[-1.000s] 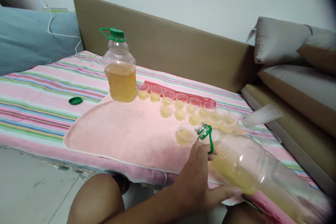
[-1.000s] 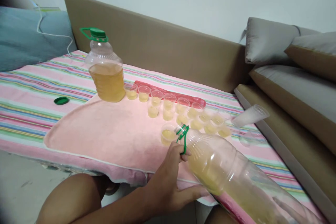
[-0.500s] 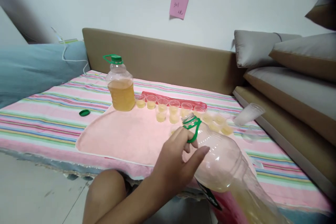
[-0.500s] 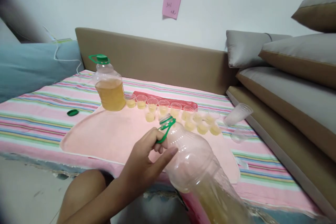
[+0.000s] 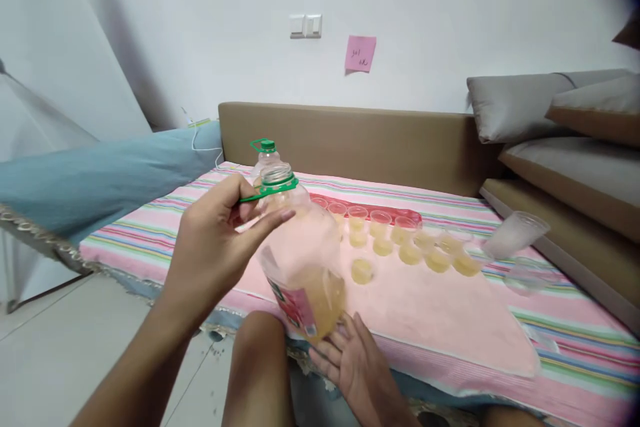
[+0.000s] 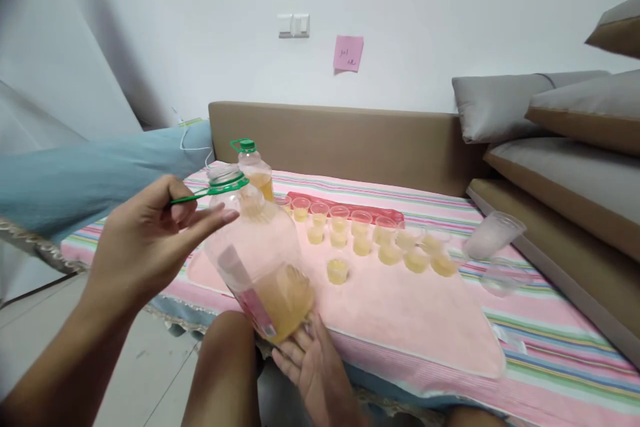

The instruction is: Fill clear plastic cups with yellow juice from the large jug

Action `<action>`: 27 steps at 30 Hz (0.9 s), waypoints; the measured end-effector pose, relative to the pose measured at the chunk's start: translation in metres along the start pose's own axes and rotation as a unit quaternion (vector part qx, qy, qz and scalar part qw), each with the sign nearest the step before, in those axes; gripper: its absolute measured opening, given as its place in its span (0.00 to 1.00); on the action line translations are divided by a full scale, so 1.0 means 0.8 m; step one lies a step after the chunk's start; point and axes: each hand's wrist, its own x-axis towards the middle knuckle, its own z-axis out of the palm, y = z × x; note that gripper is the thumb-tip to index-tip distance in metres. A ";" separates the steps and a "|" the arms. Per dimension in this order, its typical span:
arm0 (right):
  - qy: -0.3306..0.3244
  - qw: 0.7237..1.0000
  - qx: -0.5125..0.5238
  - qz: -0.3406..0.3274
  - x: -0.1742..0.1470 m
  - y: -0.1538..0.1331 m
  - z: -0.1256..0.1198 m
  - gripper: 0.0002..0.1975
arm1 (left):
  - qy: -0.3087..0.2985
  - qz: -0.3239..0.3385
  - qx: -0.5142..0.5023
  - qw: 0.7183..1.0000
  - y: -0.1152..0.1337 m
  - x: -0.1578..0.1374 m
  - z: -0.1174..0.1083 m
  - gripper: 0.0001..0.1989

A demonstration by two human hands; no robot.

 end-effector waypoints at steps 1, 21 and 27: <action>-0.027 0.999 0.002 0.018 0.005 0.001 0.003 0.62 | -0.001 0.019 0.028 0.999 -0.004 0.009 -0.007 0.25; -0.194 0.934 -0.278 0.110 0.056 0.004 -0.013 0.50 | 0.002 0.005 0.251 0.968 -0.190 0.105 -0.020 0.25; -0.184 0.938 -0.274 0.105 0.046 -0.012 -0.018 0.47 | 0.000 0.052 0.294 0.954 -0.206 0.095 -0.001 0.19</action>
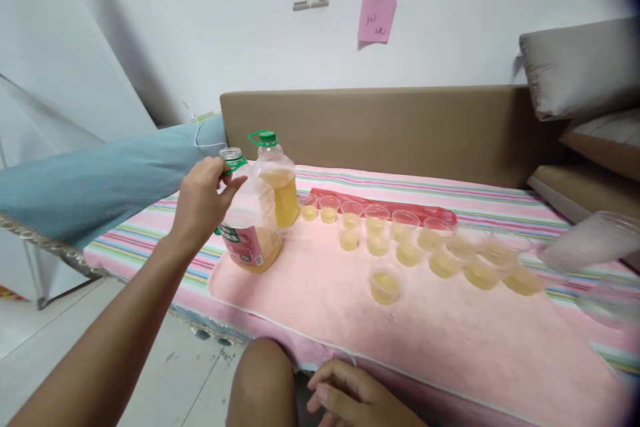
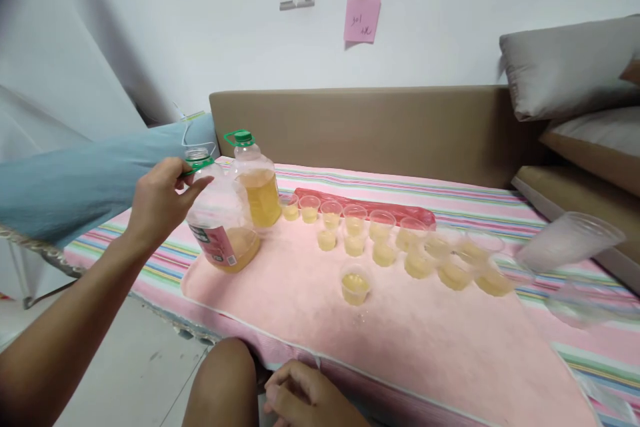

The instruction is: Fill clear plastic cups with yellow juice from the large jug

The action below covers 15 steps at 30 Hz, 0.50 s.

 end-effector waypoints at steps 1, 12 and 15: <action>0.003 1.000 -0.007 -0.008 -0.001 0.001 -0.001 0.47 | -0.002 0.007 0.012 1.000 0.001 -0.001 -0.001 0.19; 0.045 0.988 -0.088 -0.119 -0.057 -0.127 -0.058 0.29 | 0.149 0.104 0.068 0.981 0.045 -0.009 -0.033 0.14; 0.184 0.945 -0.178 -0.206 -0.067 -0.168 -0.101 0.27 | 0.079 0.158 -0.068 0.982 0.105 -0.022 -0.023 0.15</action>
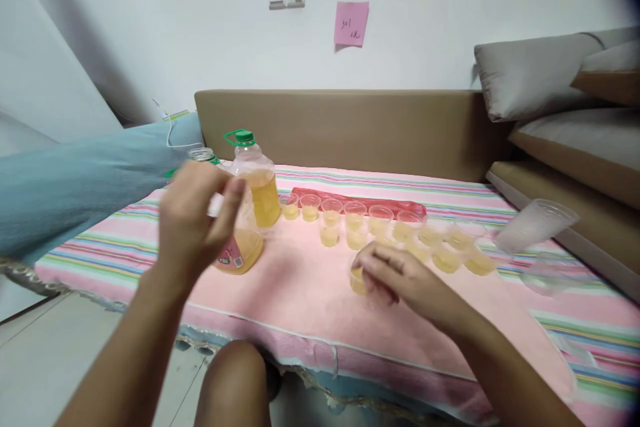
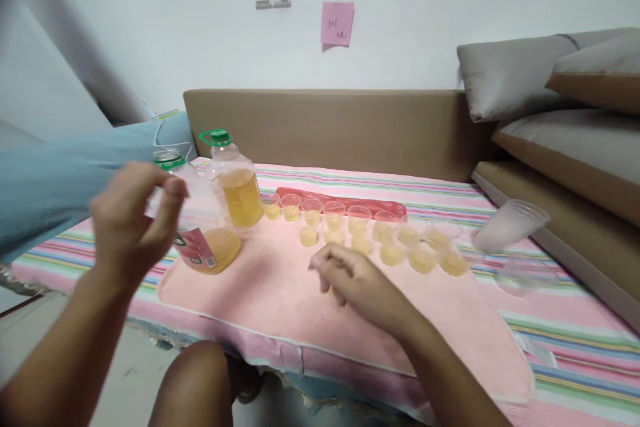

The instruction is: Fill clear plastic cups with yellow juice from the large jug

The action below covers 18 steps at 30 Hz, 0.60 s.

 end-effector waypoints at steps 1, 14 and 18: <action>0.052 0.998 -0.030 -0.024 0.005 0.000 -0.014 0.27 | -0.041 -0.005 -0.069 0.997 0.020 -0.002 0.012 0.16; 0.272 0.934 -0.226 -0.052 -0.020 0.089 -0.053 0.20 | -0.170 -0.257 -0.237 0.922 0.077 -0.097 0.159 0.14; 0.265 0.927 -0.261 -0.056 -0.014 0.081 -0.035 0.24 | -0.128 -0.358 -0.301 0.874 0.090 -0.100 0.171 0.13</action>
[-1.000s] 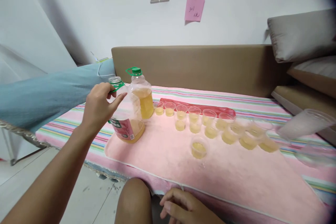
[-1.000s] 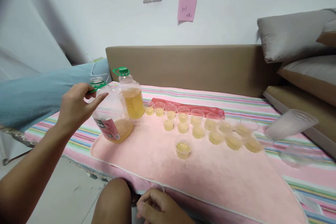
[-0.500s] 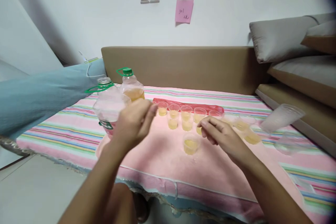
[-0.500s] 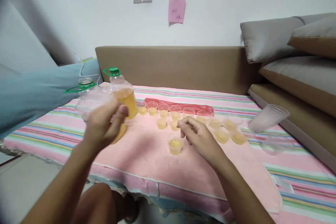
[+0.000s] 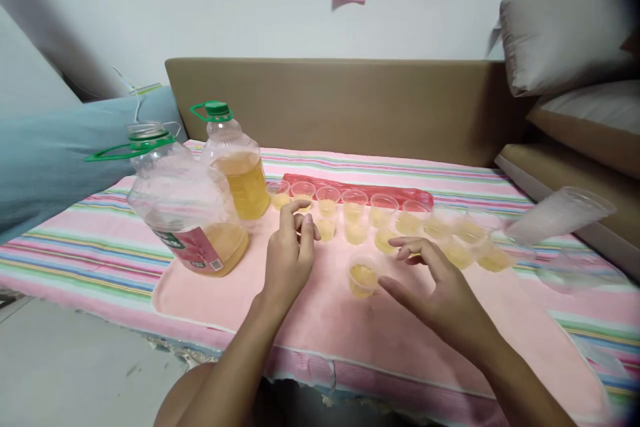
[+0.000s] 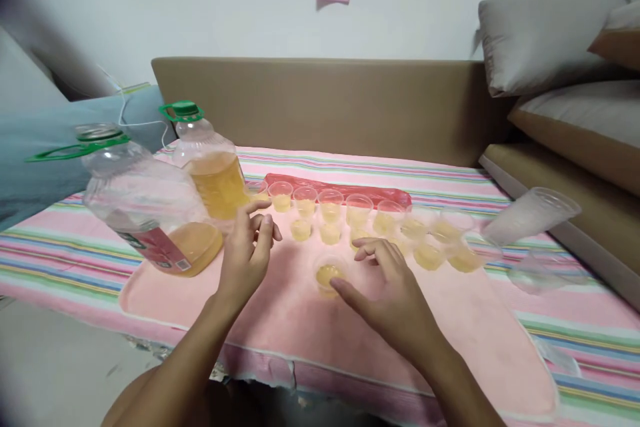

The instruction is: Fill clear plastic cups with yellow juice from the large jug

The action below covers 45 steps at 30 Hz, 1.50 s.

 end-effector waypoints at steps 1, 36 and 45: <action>-0.016 1.000 -0.010 -0.003 -0.001 -0.004 0.003 0.25 | 0.001 -0.017 -0.019 1.000 -0.003 0.000 0.004 0.13; -0.096 0.993 -0.072 -0.003 -0.007 -0.007 0.010 0.23 | -0.041 -0.050 -0.078 0.995 -0.028 -0.037 -0.007 0.13; -0.158 0.982 -0.105 -0.016 -0.019 -0.007 -0.024 0.24 | -0.043 -0.047 -0.074 0.995 -0.021 -0.038 -0.007 0.12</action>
